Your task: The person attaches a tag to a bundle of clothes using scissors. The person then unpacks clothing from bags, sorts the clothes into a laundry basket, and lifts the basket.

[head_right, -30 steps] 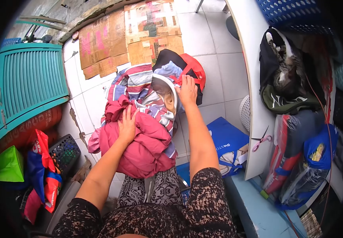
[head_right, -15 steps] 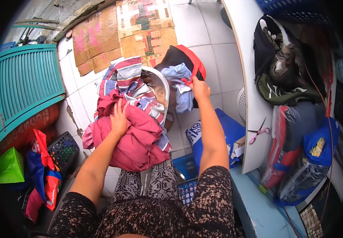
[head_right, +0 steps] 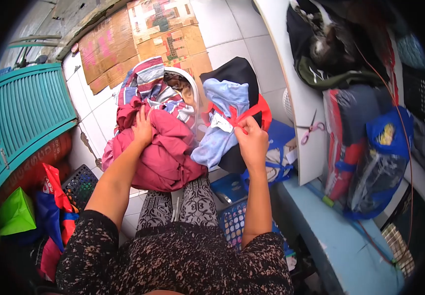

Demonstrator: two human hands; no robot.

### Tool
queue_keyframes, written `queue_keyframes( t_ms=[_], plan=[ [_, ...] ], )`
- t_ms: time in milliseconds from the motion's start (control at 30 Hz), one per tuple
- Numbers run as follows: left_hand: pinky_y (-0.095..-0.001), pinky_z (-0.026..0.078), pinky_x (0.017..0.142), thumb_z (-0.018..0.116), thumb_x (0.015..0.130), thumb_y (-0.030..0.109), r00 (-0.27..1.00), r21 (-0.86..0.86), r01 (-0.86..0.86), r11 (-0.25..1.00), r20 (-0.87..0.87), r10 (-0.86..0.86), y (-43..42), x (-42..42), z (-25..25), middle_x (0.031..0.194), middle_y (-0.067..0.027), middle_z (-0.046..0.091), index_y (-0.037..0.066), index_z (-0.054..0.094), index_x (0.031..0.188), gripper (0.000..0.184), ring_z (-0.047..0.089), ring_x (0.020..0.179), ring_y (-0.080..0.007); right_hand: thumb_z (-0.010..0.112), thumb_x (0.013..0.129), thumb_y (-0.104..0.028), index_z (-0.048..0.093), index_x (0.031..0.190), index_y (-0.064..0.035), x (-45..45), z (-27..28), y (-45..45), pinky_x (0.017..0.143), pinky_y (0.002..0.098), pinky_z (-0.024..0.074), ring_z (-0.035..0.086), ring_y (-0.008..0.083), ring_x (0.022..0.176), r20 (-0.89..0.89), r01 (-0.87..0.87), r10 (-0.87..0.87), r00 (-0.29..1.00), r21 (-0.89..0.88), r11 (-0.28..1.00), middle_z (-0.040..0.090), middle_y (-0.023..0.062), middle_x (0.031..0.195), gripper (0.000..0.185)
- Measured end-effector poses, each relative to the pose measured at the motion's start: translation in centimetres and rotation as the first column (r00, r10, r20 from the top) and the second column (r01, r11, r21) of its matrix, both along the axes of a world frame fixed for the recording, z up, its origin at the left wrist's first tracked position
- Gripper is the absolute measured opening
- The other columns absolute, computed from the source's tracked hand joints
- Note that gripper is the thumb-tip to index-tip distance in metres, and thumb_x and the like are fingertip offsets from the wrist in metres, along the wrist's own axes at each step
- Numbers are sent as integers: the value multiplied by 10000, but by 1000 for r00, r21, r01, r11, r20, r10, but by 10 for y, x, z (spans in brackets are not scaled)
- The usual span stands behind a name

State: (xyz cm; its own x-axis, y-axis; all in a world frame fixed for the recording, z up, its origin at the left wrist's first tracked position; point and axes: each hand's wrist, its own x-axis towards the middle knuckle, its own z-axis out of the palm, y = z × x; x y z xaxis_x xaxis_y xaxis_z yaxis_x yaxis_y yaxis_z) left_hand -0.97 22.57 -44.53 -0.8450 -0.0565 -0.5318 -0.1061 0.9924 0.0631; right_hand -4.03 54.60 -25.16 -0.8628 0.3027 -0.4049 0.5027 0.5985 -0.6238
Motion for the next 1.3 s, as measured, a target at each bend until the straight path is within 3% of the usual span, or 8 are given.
queue_keyframes(
  t_ms=[200,433,533,600,733,933,1100,1300],
  plan=[
    [-689,250,894,739,603,258,965,224,49,973,240,-104,-14,-22,72,1451,-78,1,297,89,1381,1015,108,1316,-348,618,732,-52,534,735,-6,124,85,-3,497,220,360,445,32,540,-89,307,-317,944,-111,945,547,9,561,96],
    [-343,263,1021,599,707,13,874,577,441,688,-451,-182,-32,62,152,1369,-127,285,66,288,1325,694,292,1259,-287,586,787,-139,514,682,-37,246,161,-99,458,328,373,510,226,468,-336,302,-251,908,107,947,503,108,547,164],
    [-351,270,1016,577,729,-6,926,763,374,527,-339,-167,-25,112,169,1346,-159,297,43,272,1321,668,312,1243,-293,548,833,-162,511,692,-24,288,161,-107,463,353,366,510,267,486,-350,456,-430,832,-10,890,493,118,543,201],
    [-323,321,982,562,762,-19,995,928,58,368,-26,-92,-18,142,181,1324,-134,338,47,262,1330,647,359,1214,-240,527,850,-186,521,708,-32,316,159,-118,473,365,380,536,285,513,-372,533,-525,765,-90,841,511,125,560,210],
    [-357,309,986,544,794,91,979,948,52,315,13,-202,12,191,209,1365,-140,269,42,235,1338,628,312,1243,-255,524,852,-207,510,709,-46,370,144,-134,483,383,394,554,311,552,-299,521,-496,815,5,854,533,131,579,216],
    [-444,138,1045,555,750,358,572,662,731,163,-465,-676,37,242,209,1374,-169,259,53,321,1302,672,242,1279,-324,585,795,-240,522,678,-105,447,80,-158,435,385,420,548,276,502,-243,302,-261,934,147,942,516,88,531,190],
    [-481,117,1043,666,547,137,338,621,777,107,-267,-902,46,299,192,1379,-98,290,102,361,1280,795,232,1301,-252,607,751,-238,535,657,-125,495,25,-171,419,329,440,550,199,477,-290,39,-19,957,63,997,503,47,498,163],
    [-413,302,948,633,593,104,444,500,812,302,-192,-875,38,330,145,1003,-80,512,79,512,1017,441,451,1042,-269,601,757,-266,547,645,-118,494,-30,-150,421,333,450,556,216,479,-331,-43,50,942,26,999,510,63,479,194]
  ],
)
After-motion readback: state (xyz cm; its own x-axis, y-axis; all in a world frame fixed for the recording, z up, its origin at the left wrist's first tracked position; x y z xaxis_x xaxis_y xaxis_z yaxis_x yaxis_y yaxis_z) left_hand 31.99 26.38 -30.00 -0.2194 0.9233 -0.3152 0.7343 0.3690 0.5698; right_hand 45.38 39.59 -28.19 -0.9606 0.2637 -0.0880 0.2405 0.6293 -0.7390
